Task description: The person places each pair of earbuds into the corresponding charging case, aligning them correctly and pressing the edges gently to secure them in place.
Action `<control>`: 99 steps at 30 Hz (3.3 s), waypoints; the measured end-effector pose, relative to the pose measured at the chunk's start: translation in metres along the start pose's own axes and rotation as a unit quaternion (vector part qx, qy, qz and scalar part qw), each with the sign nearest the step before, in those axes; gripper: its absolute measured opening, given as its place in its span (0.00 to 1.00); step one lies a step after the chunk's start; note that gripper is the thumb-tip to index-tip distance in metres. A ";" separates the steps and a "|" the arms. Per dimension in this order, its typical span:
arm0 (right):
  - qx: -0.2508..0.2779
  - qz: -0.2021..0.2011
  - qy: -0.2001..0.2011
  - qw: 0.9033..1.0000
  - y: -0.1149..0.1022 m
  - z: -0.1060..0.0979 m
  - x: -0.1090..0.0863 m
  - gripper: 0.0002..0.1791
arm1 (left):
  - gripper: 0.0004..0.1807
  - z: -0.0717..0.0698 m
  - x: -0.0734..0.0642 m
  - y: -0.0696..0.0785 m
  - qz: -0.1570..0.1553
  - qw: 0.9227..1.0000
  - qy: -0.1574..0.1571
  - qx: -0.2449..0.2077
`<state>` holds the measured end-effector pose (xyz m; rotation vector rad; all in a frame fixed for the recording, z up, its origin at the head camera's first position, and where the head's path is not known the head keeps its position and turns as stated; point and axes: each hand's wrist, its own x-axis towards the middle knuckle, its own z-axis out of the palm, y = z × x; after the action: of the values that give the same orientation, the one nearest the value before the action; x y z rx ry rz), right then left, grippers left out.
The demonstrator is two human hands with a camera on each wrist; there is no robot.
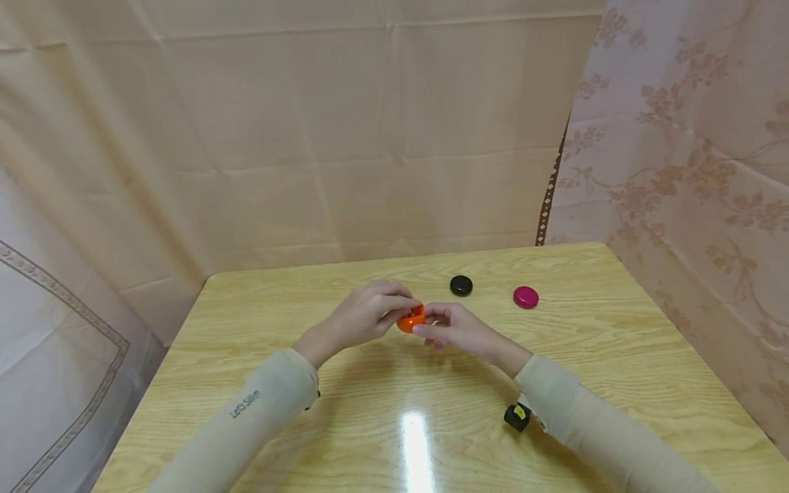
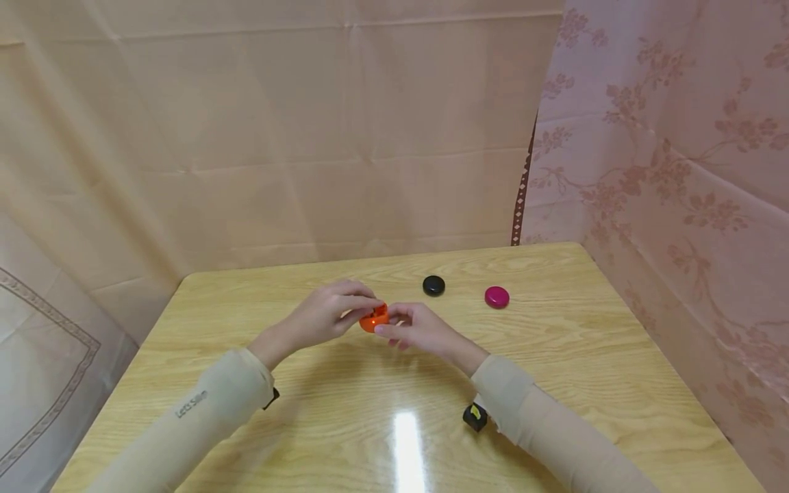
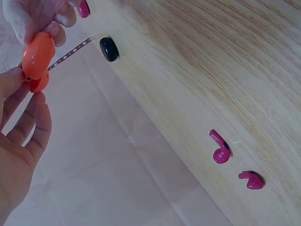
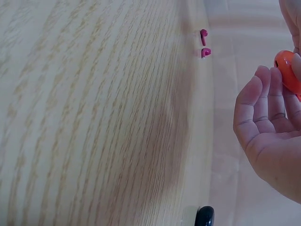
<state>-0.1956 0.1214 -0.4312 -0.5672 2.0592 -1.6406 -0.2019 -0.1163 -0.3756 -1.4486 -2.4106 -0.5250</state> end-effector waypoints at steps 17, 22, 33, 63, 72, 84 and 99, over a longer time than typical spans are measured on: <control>-0.001 -0.005 0.000 1.000 0.000 -0.001 -0.001 0.21 | 0.10 0.003 0.000 0.002 -0.002 1.000 0.003 0.011; -0.001 -0.007 0.000 1.000 0.000 -0.001 -0.001 0.21 | 0.10 0.004 0.001 0.002 -0.005 1.000 0.005 0.009; 0.000 -0.008 0.003 1.000 0.001 -0.002 -0.001 0.21 | 0.09 0.007 0.000 0.001 -0.010 1.000 0.006 -0.017; 0.016 0.039 0.031 0.999 0.001 -0.009 -0.018 0.22 | 0.26 0.011 -0.015 0.007 -0.204 0.941 -0.008 -0.271; 0.038 0.046 0.014 0.998 0.004 -0.006 -0.025 0.24 | 0.27 0.023 -0.026 0.015 -0.345 0.833 -0.148 -0.406; 0.034 0.047 -0.022 0.998 0.006 -0.003 -0.025 0.23 | 0.22 0.029 -0.029 0.017 -0.342 0.822 -0.157 -0.428; 0.053 0.058 -0.033 0.996 0.004 -0.008 -0.029 0.29 | 0.24 0.027 -0.026 0.020 -0.313 0.835 -0.145 -0.429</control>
<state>-0.1767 0.1453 -0.4305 -0.4514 1.9081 -1.6296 -0.1741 -0.1162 -0.4074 -0.9377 -3.0654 -1.8498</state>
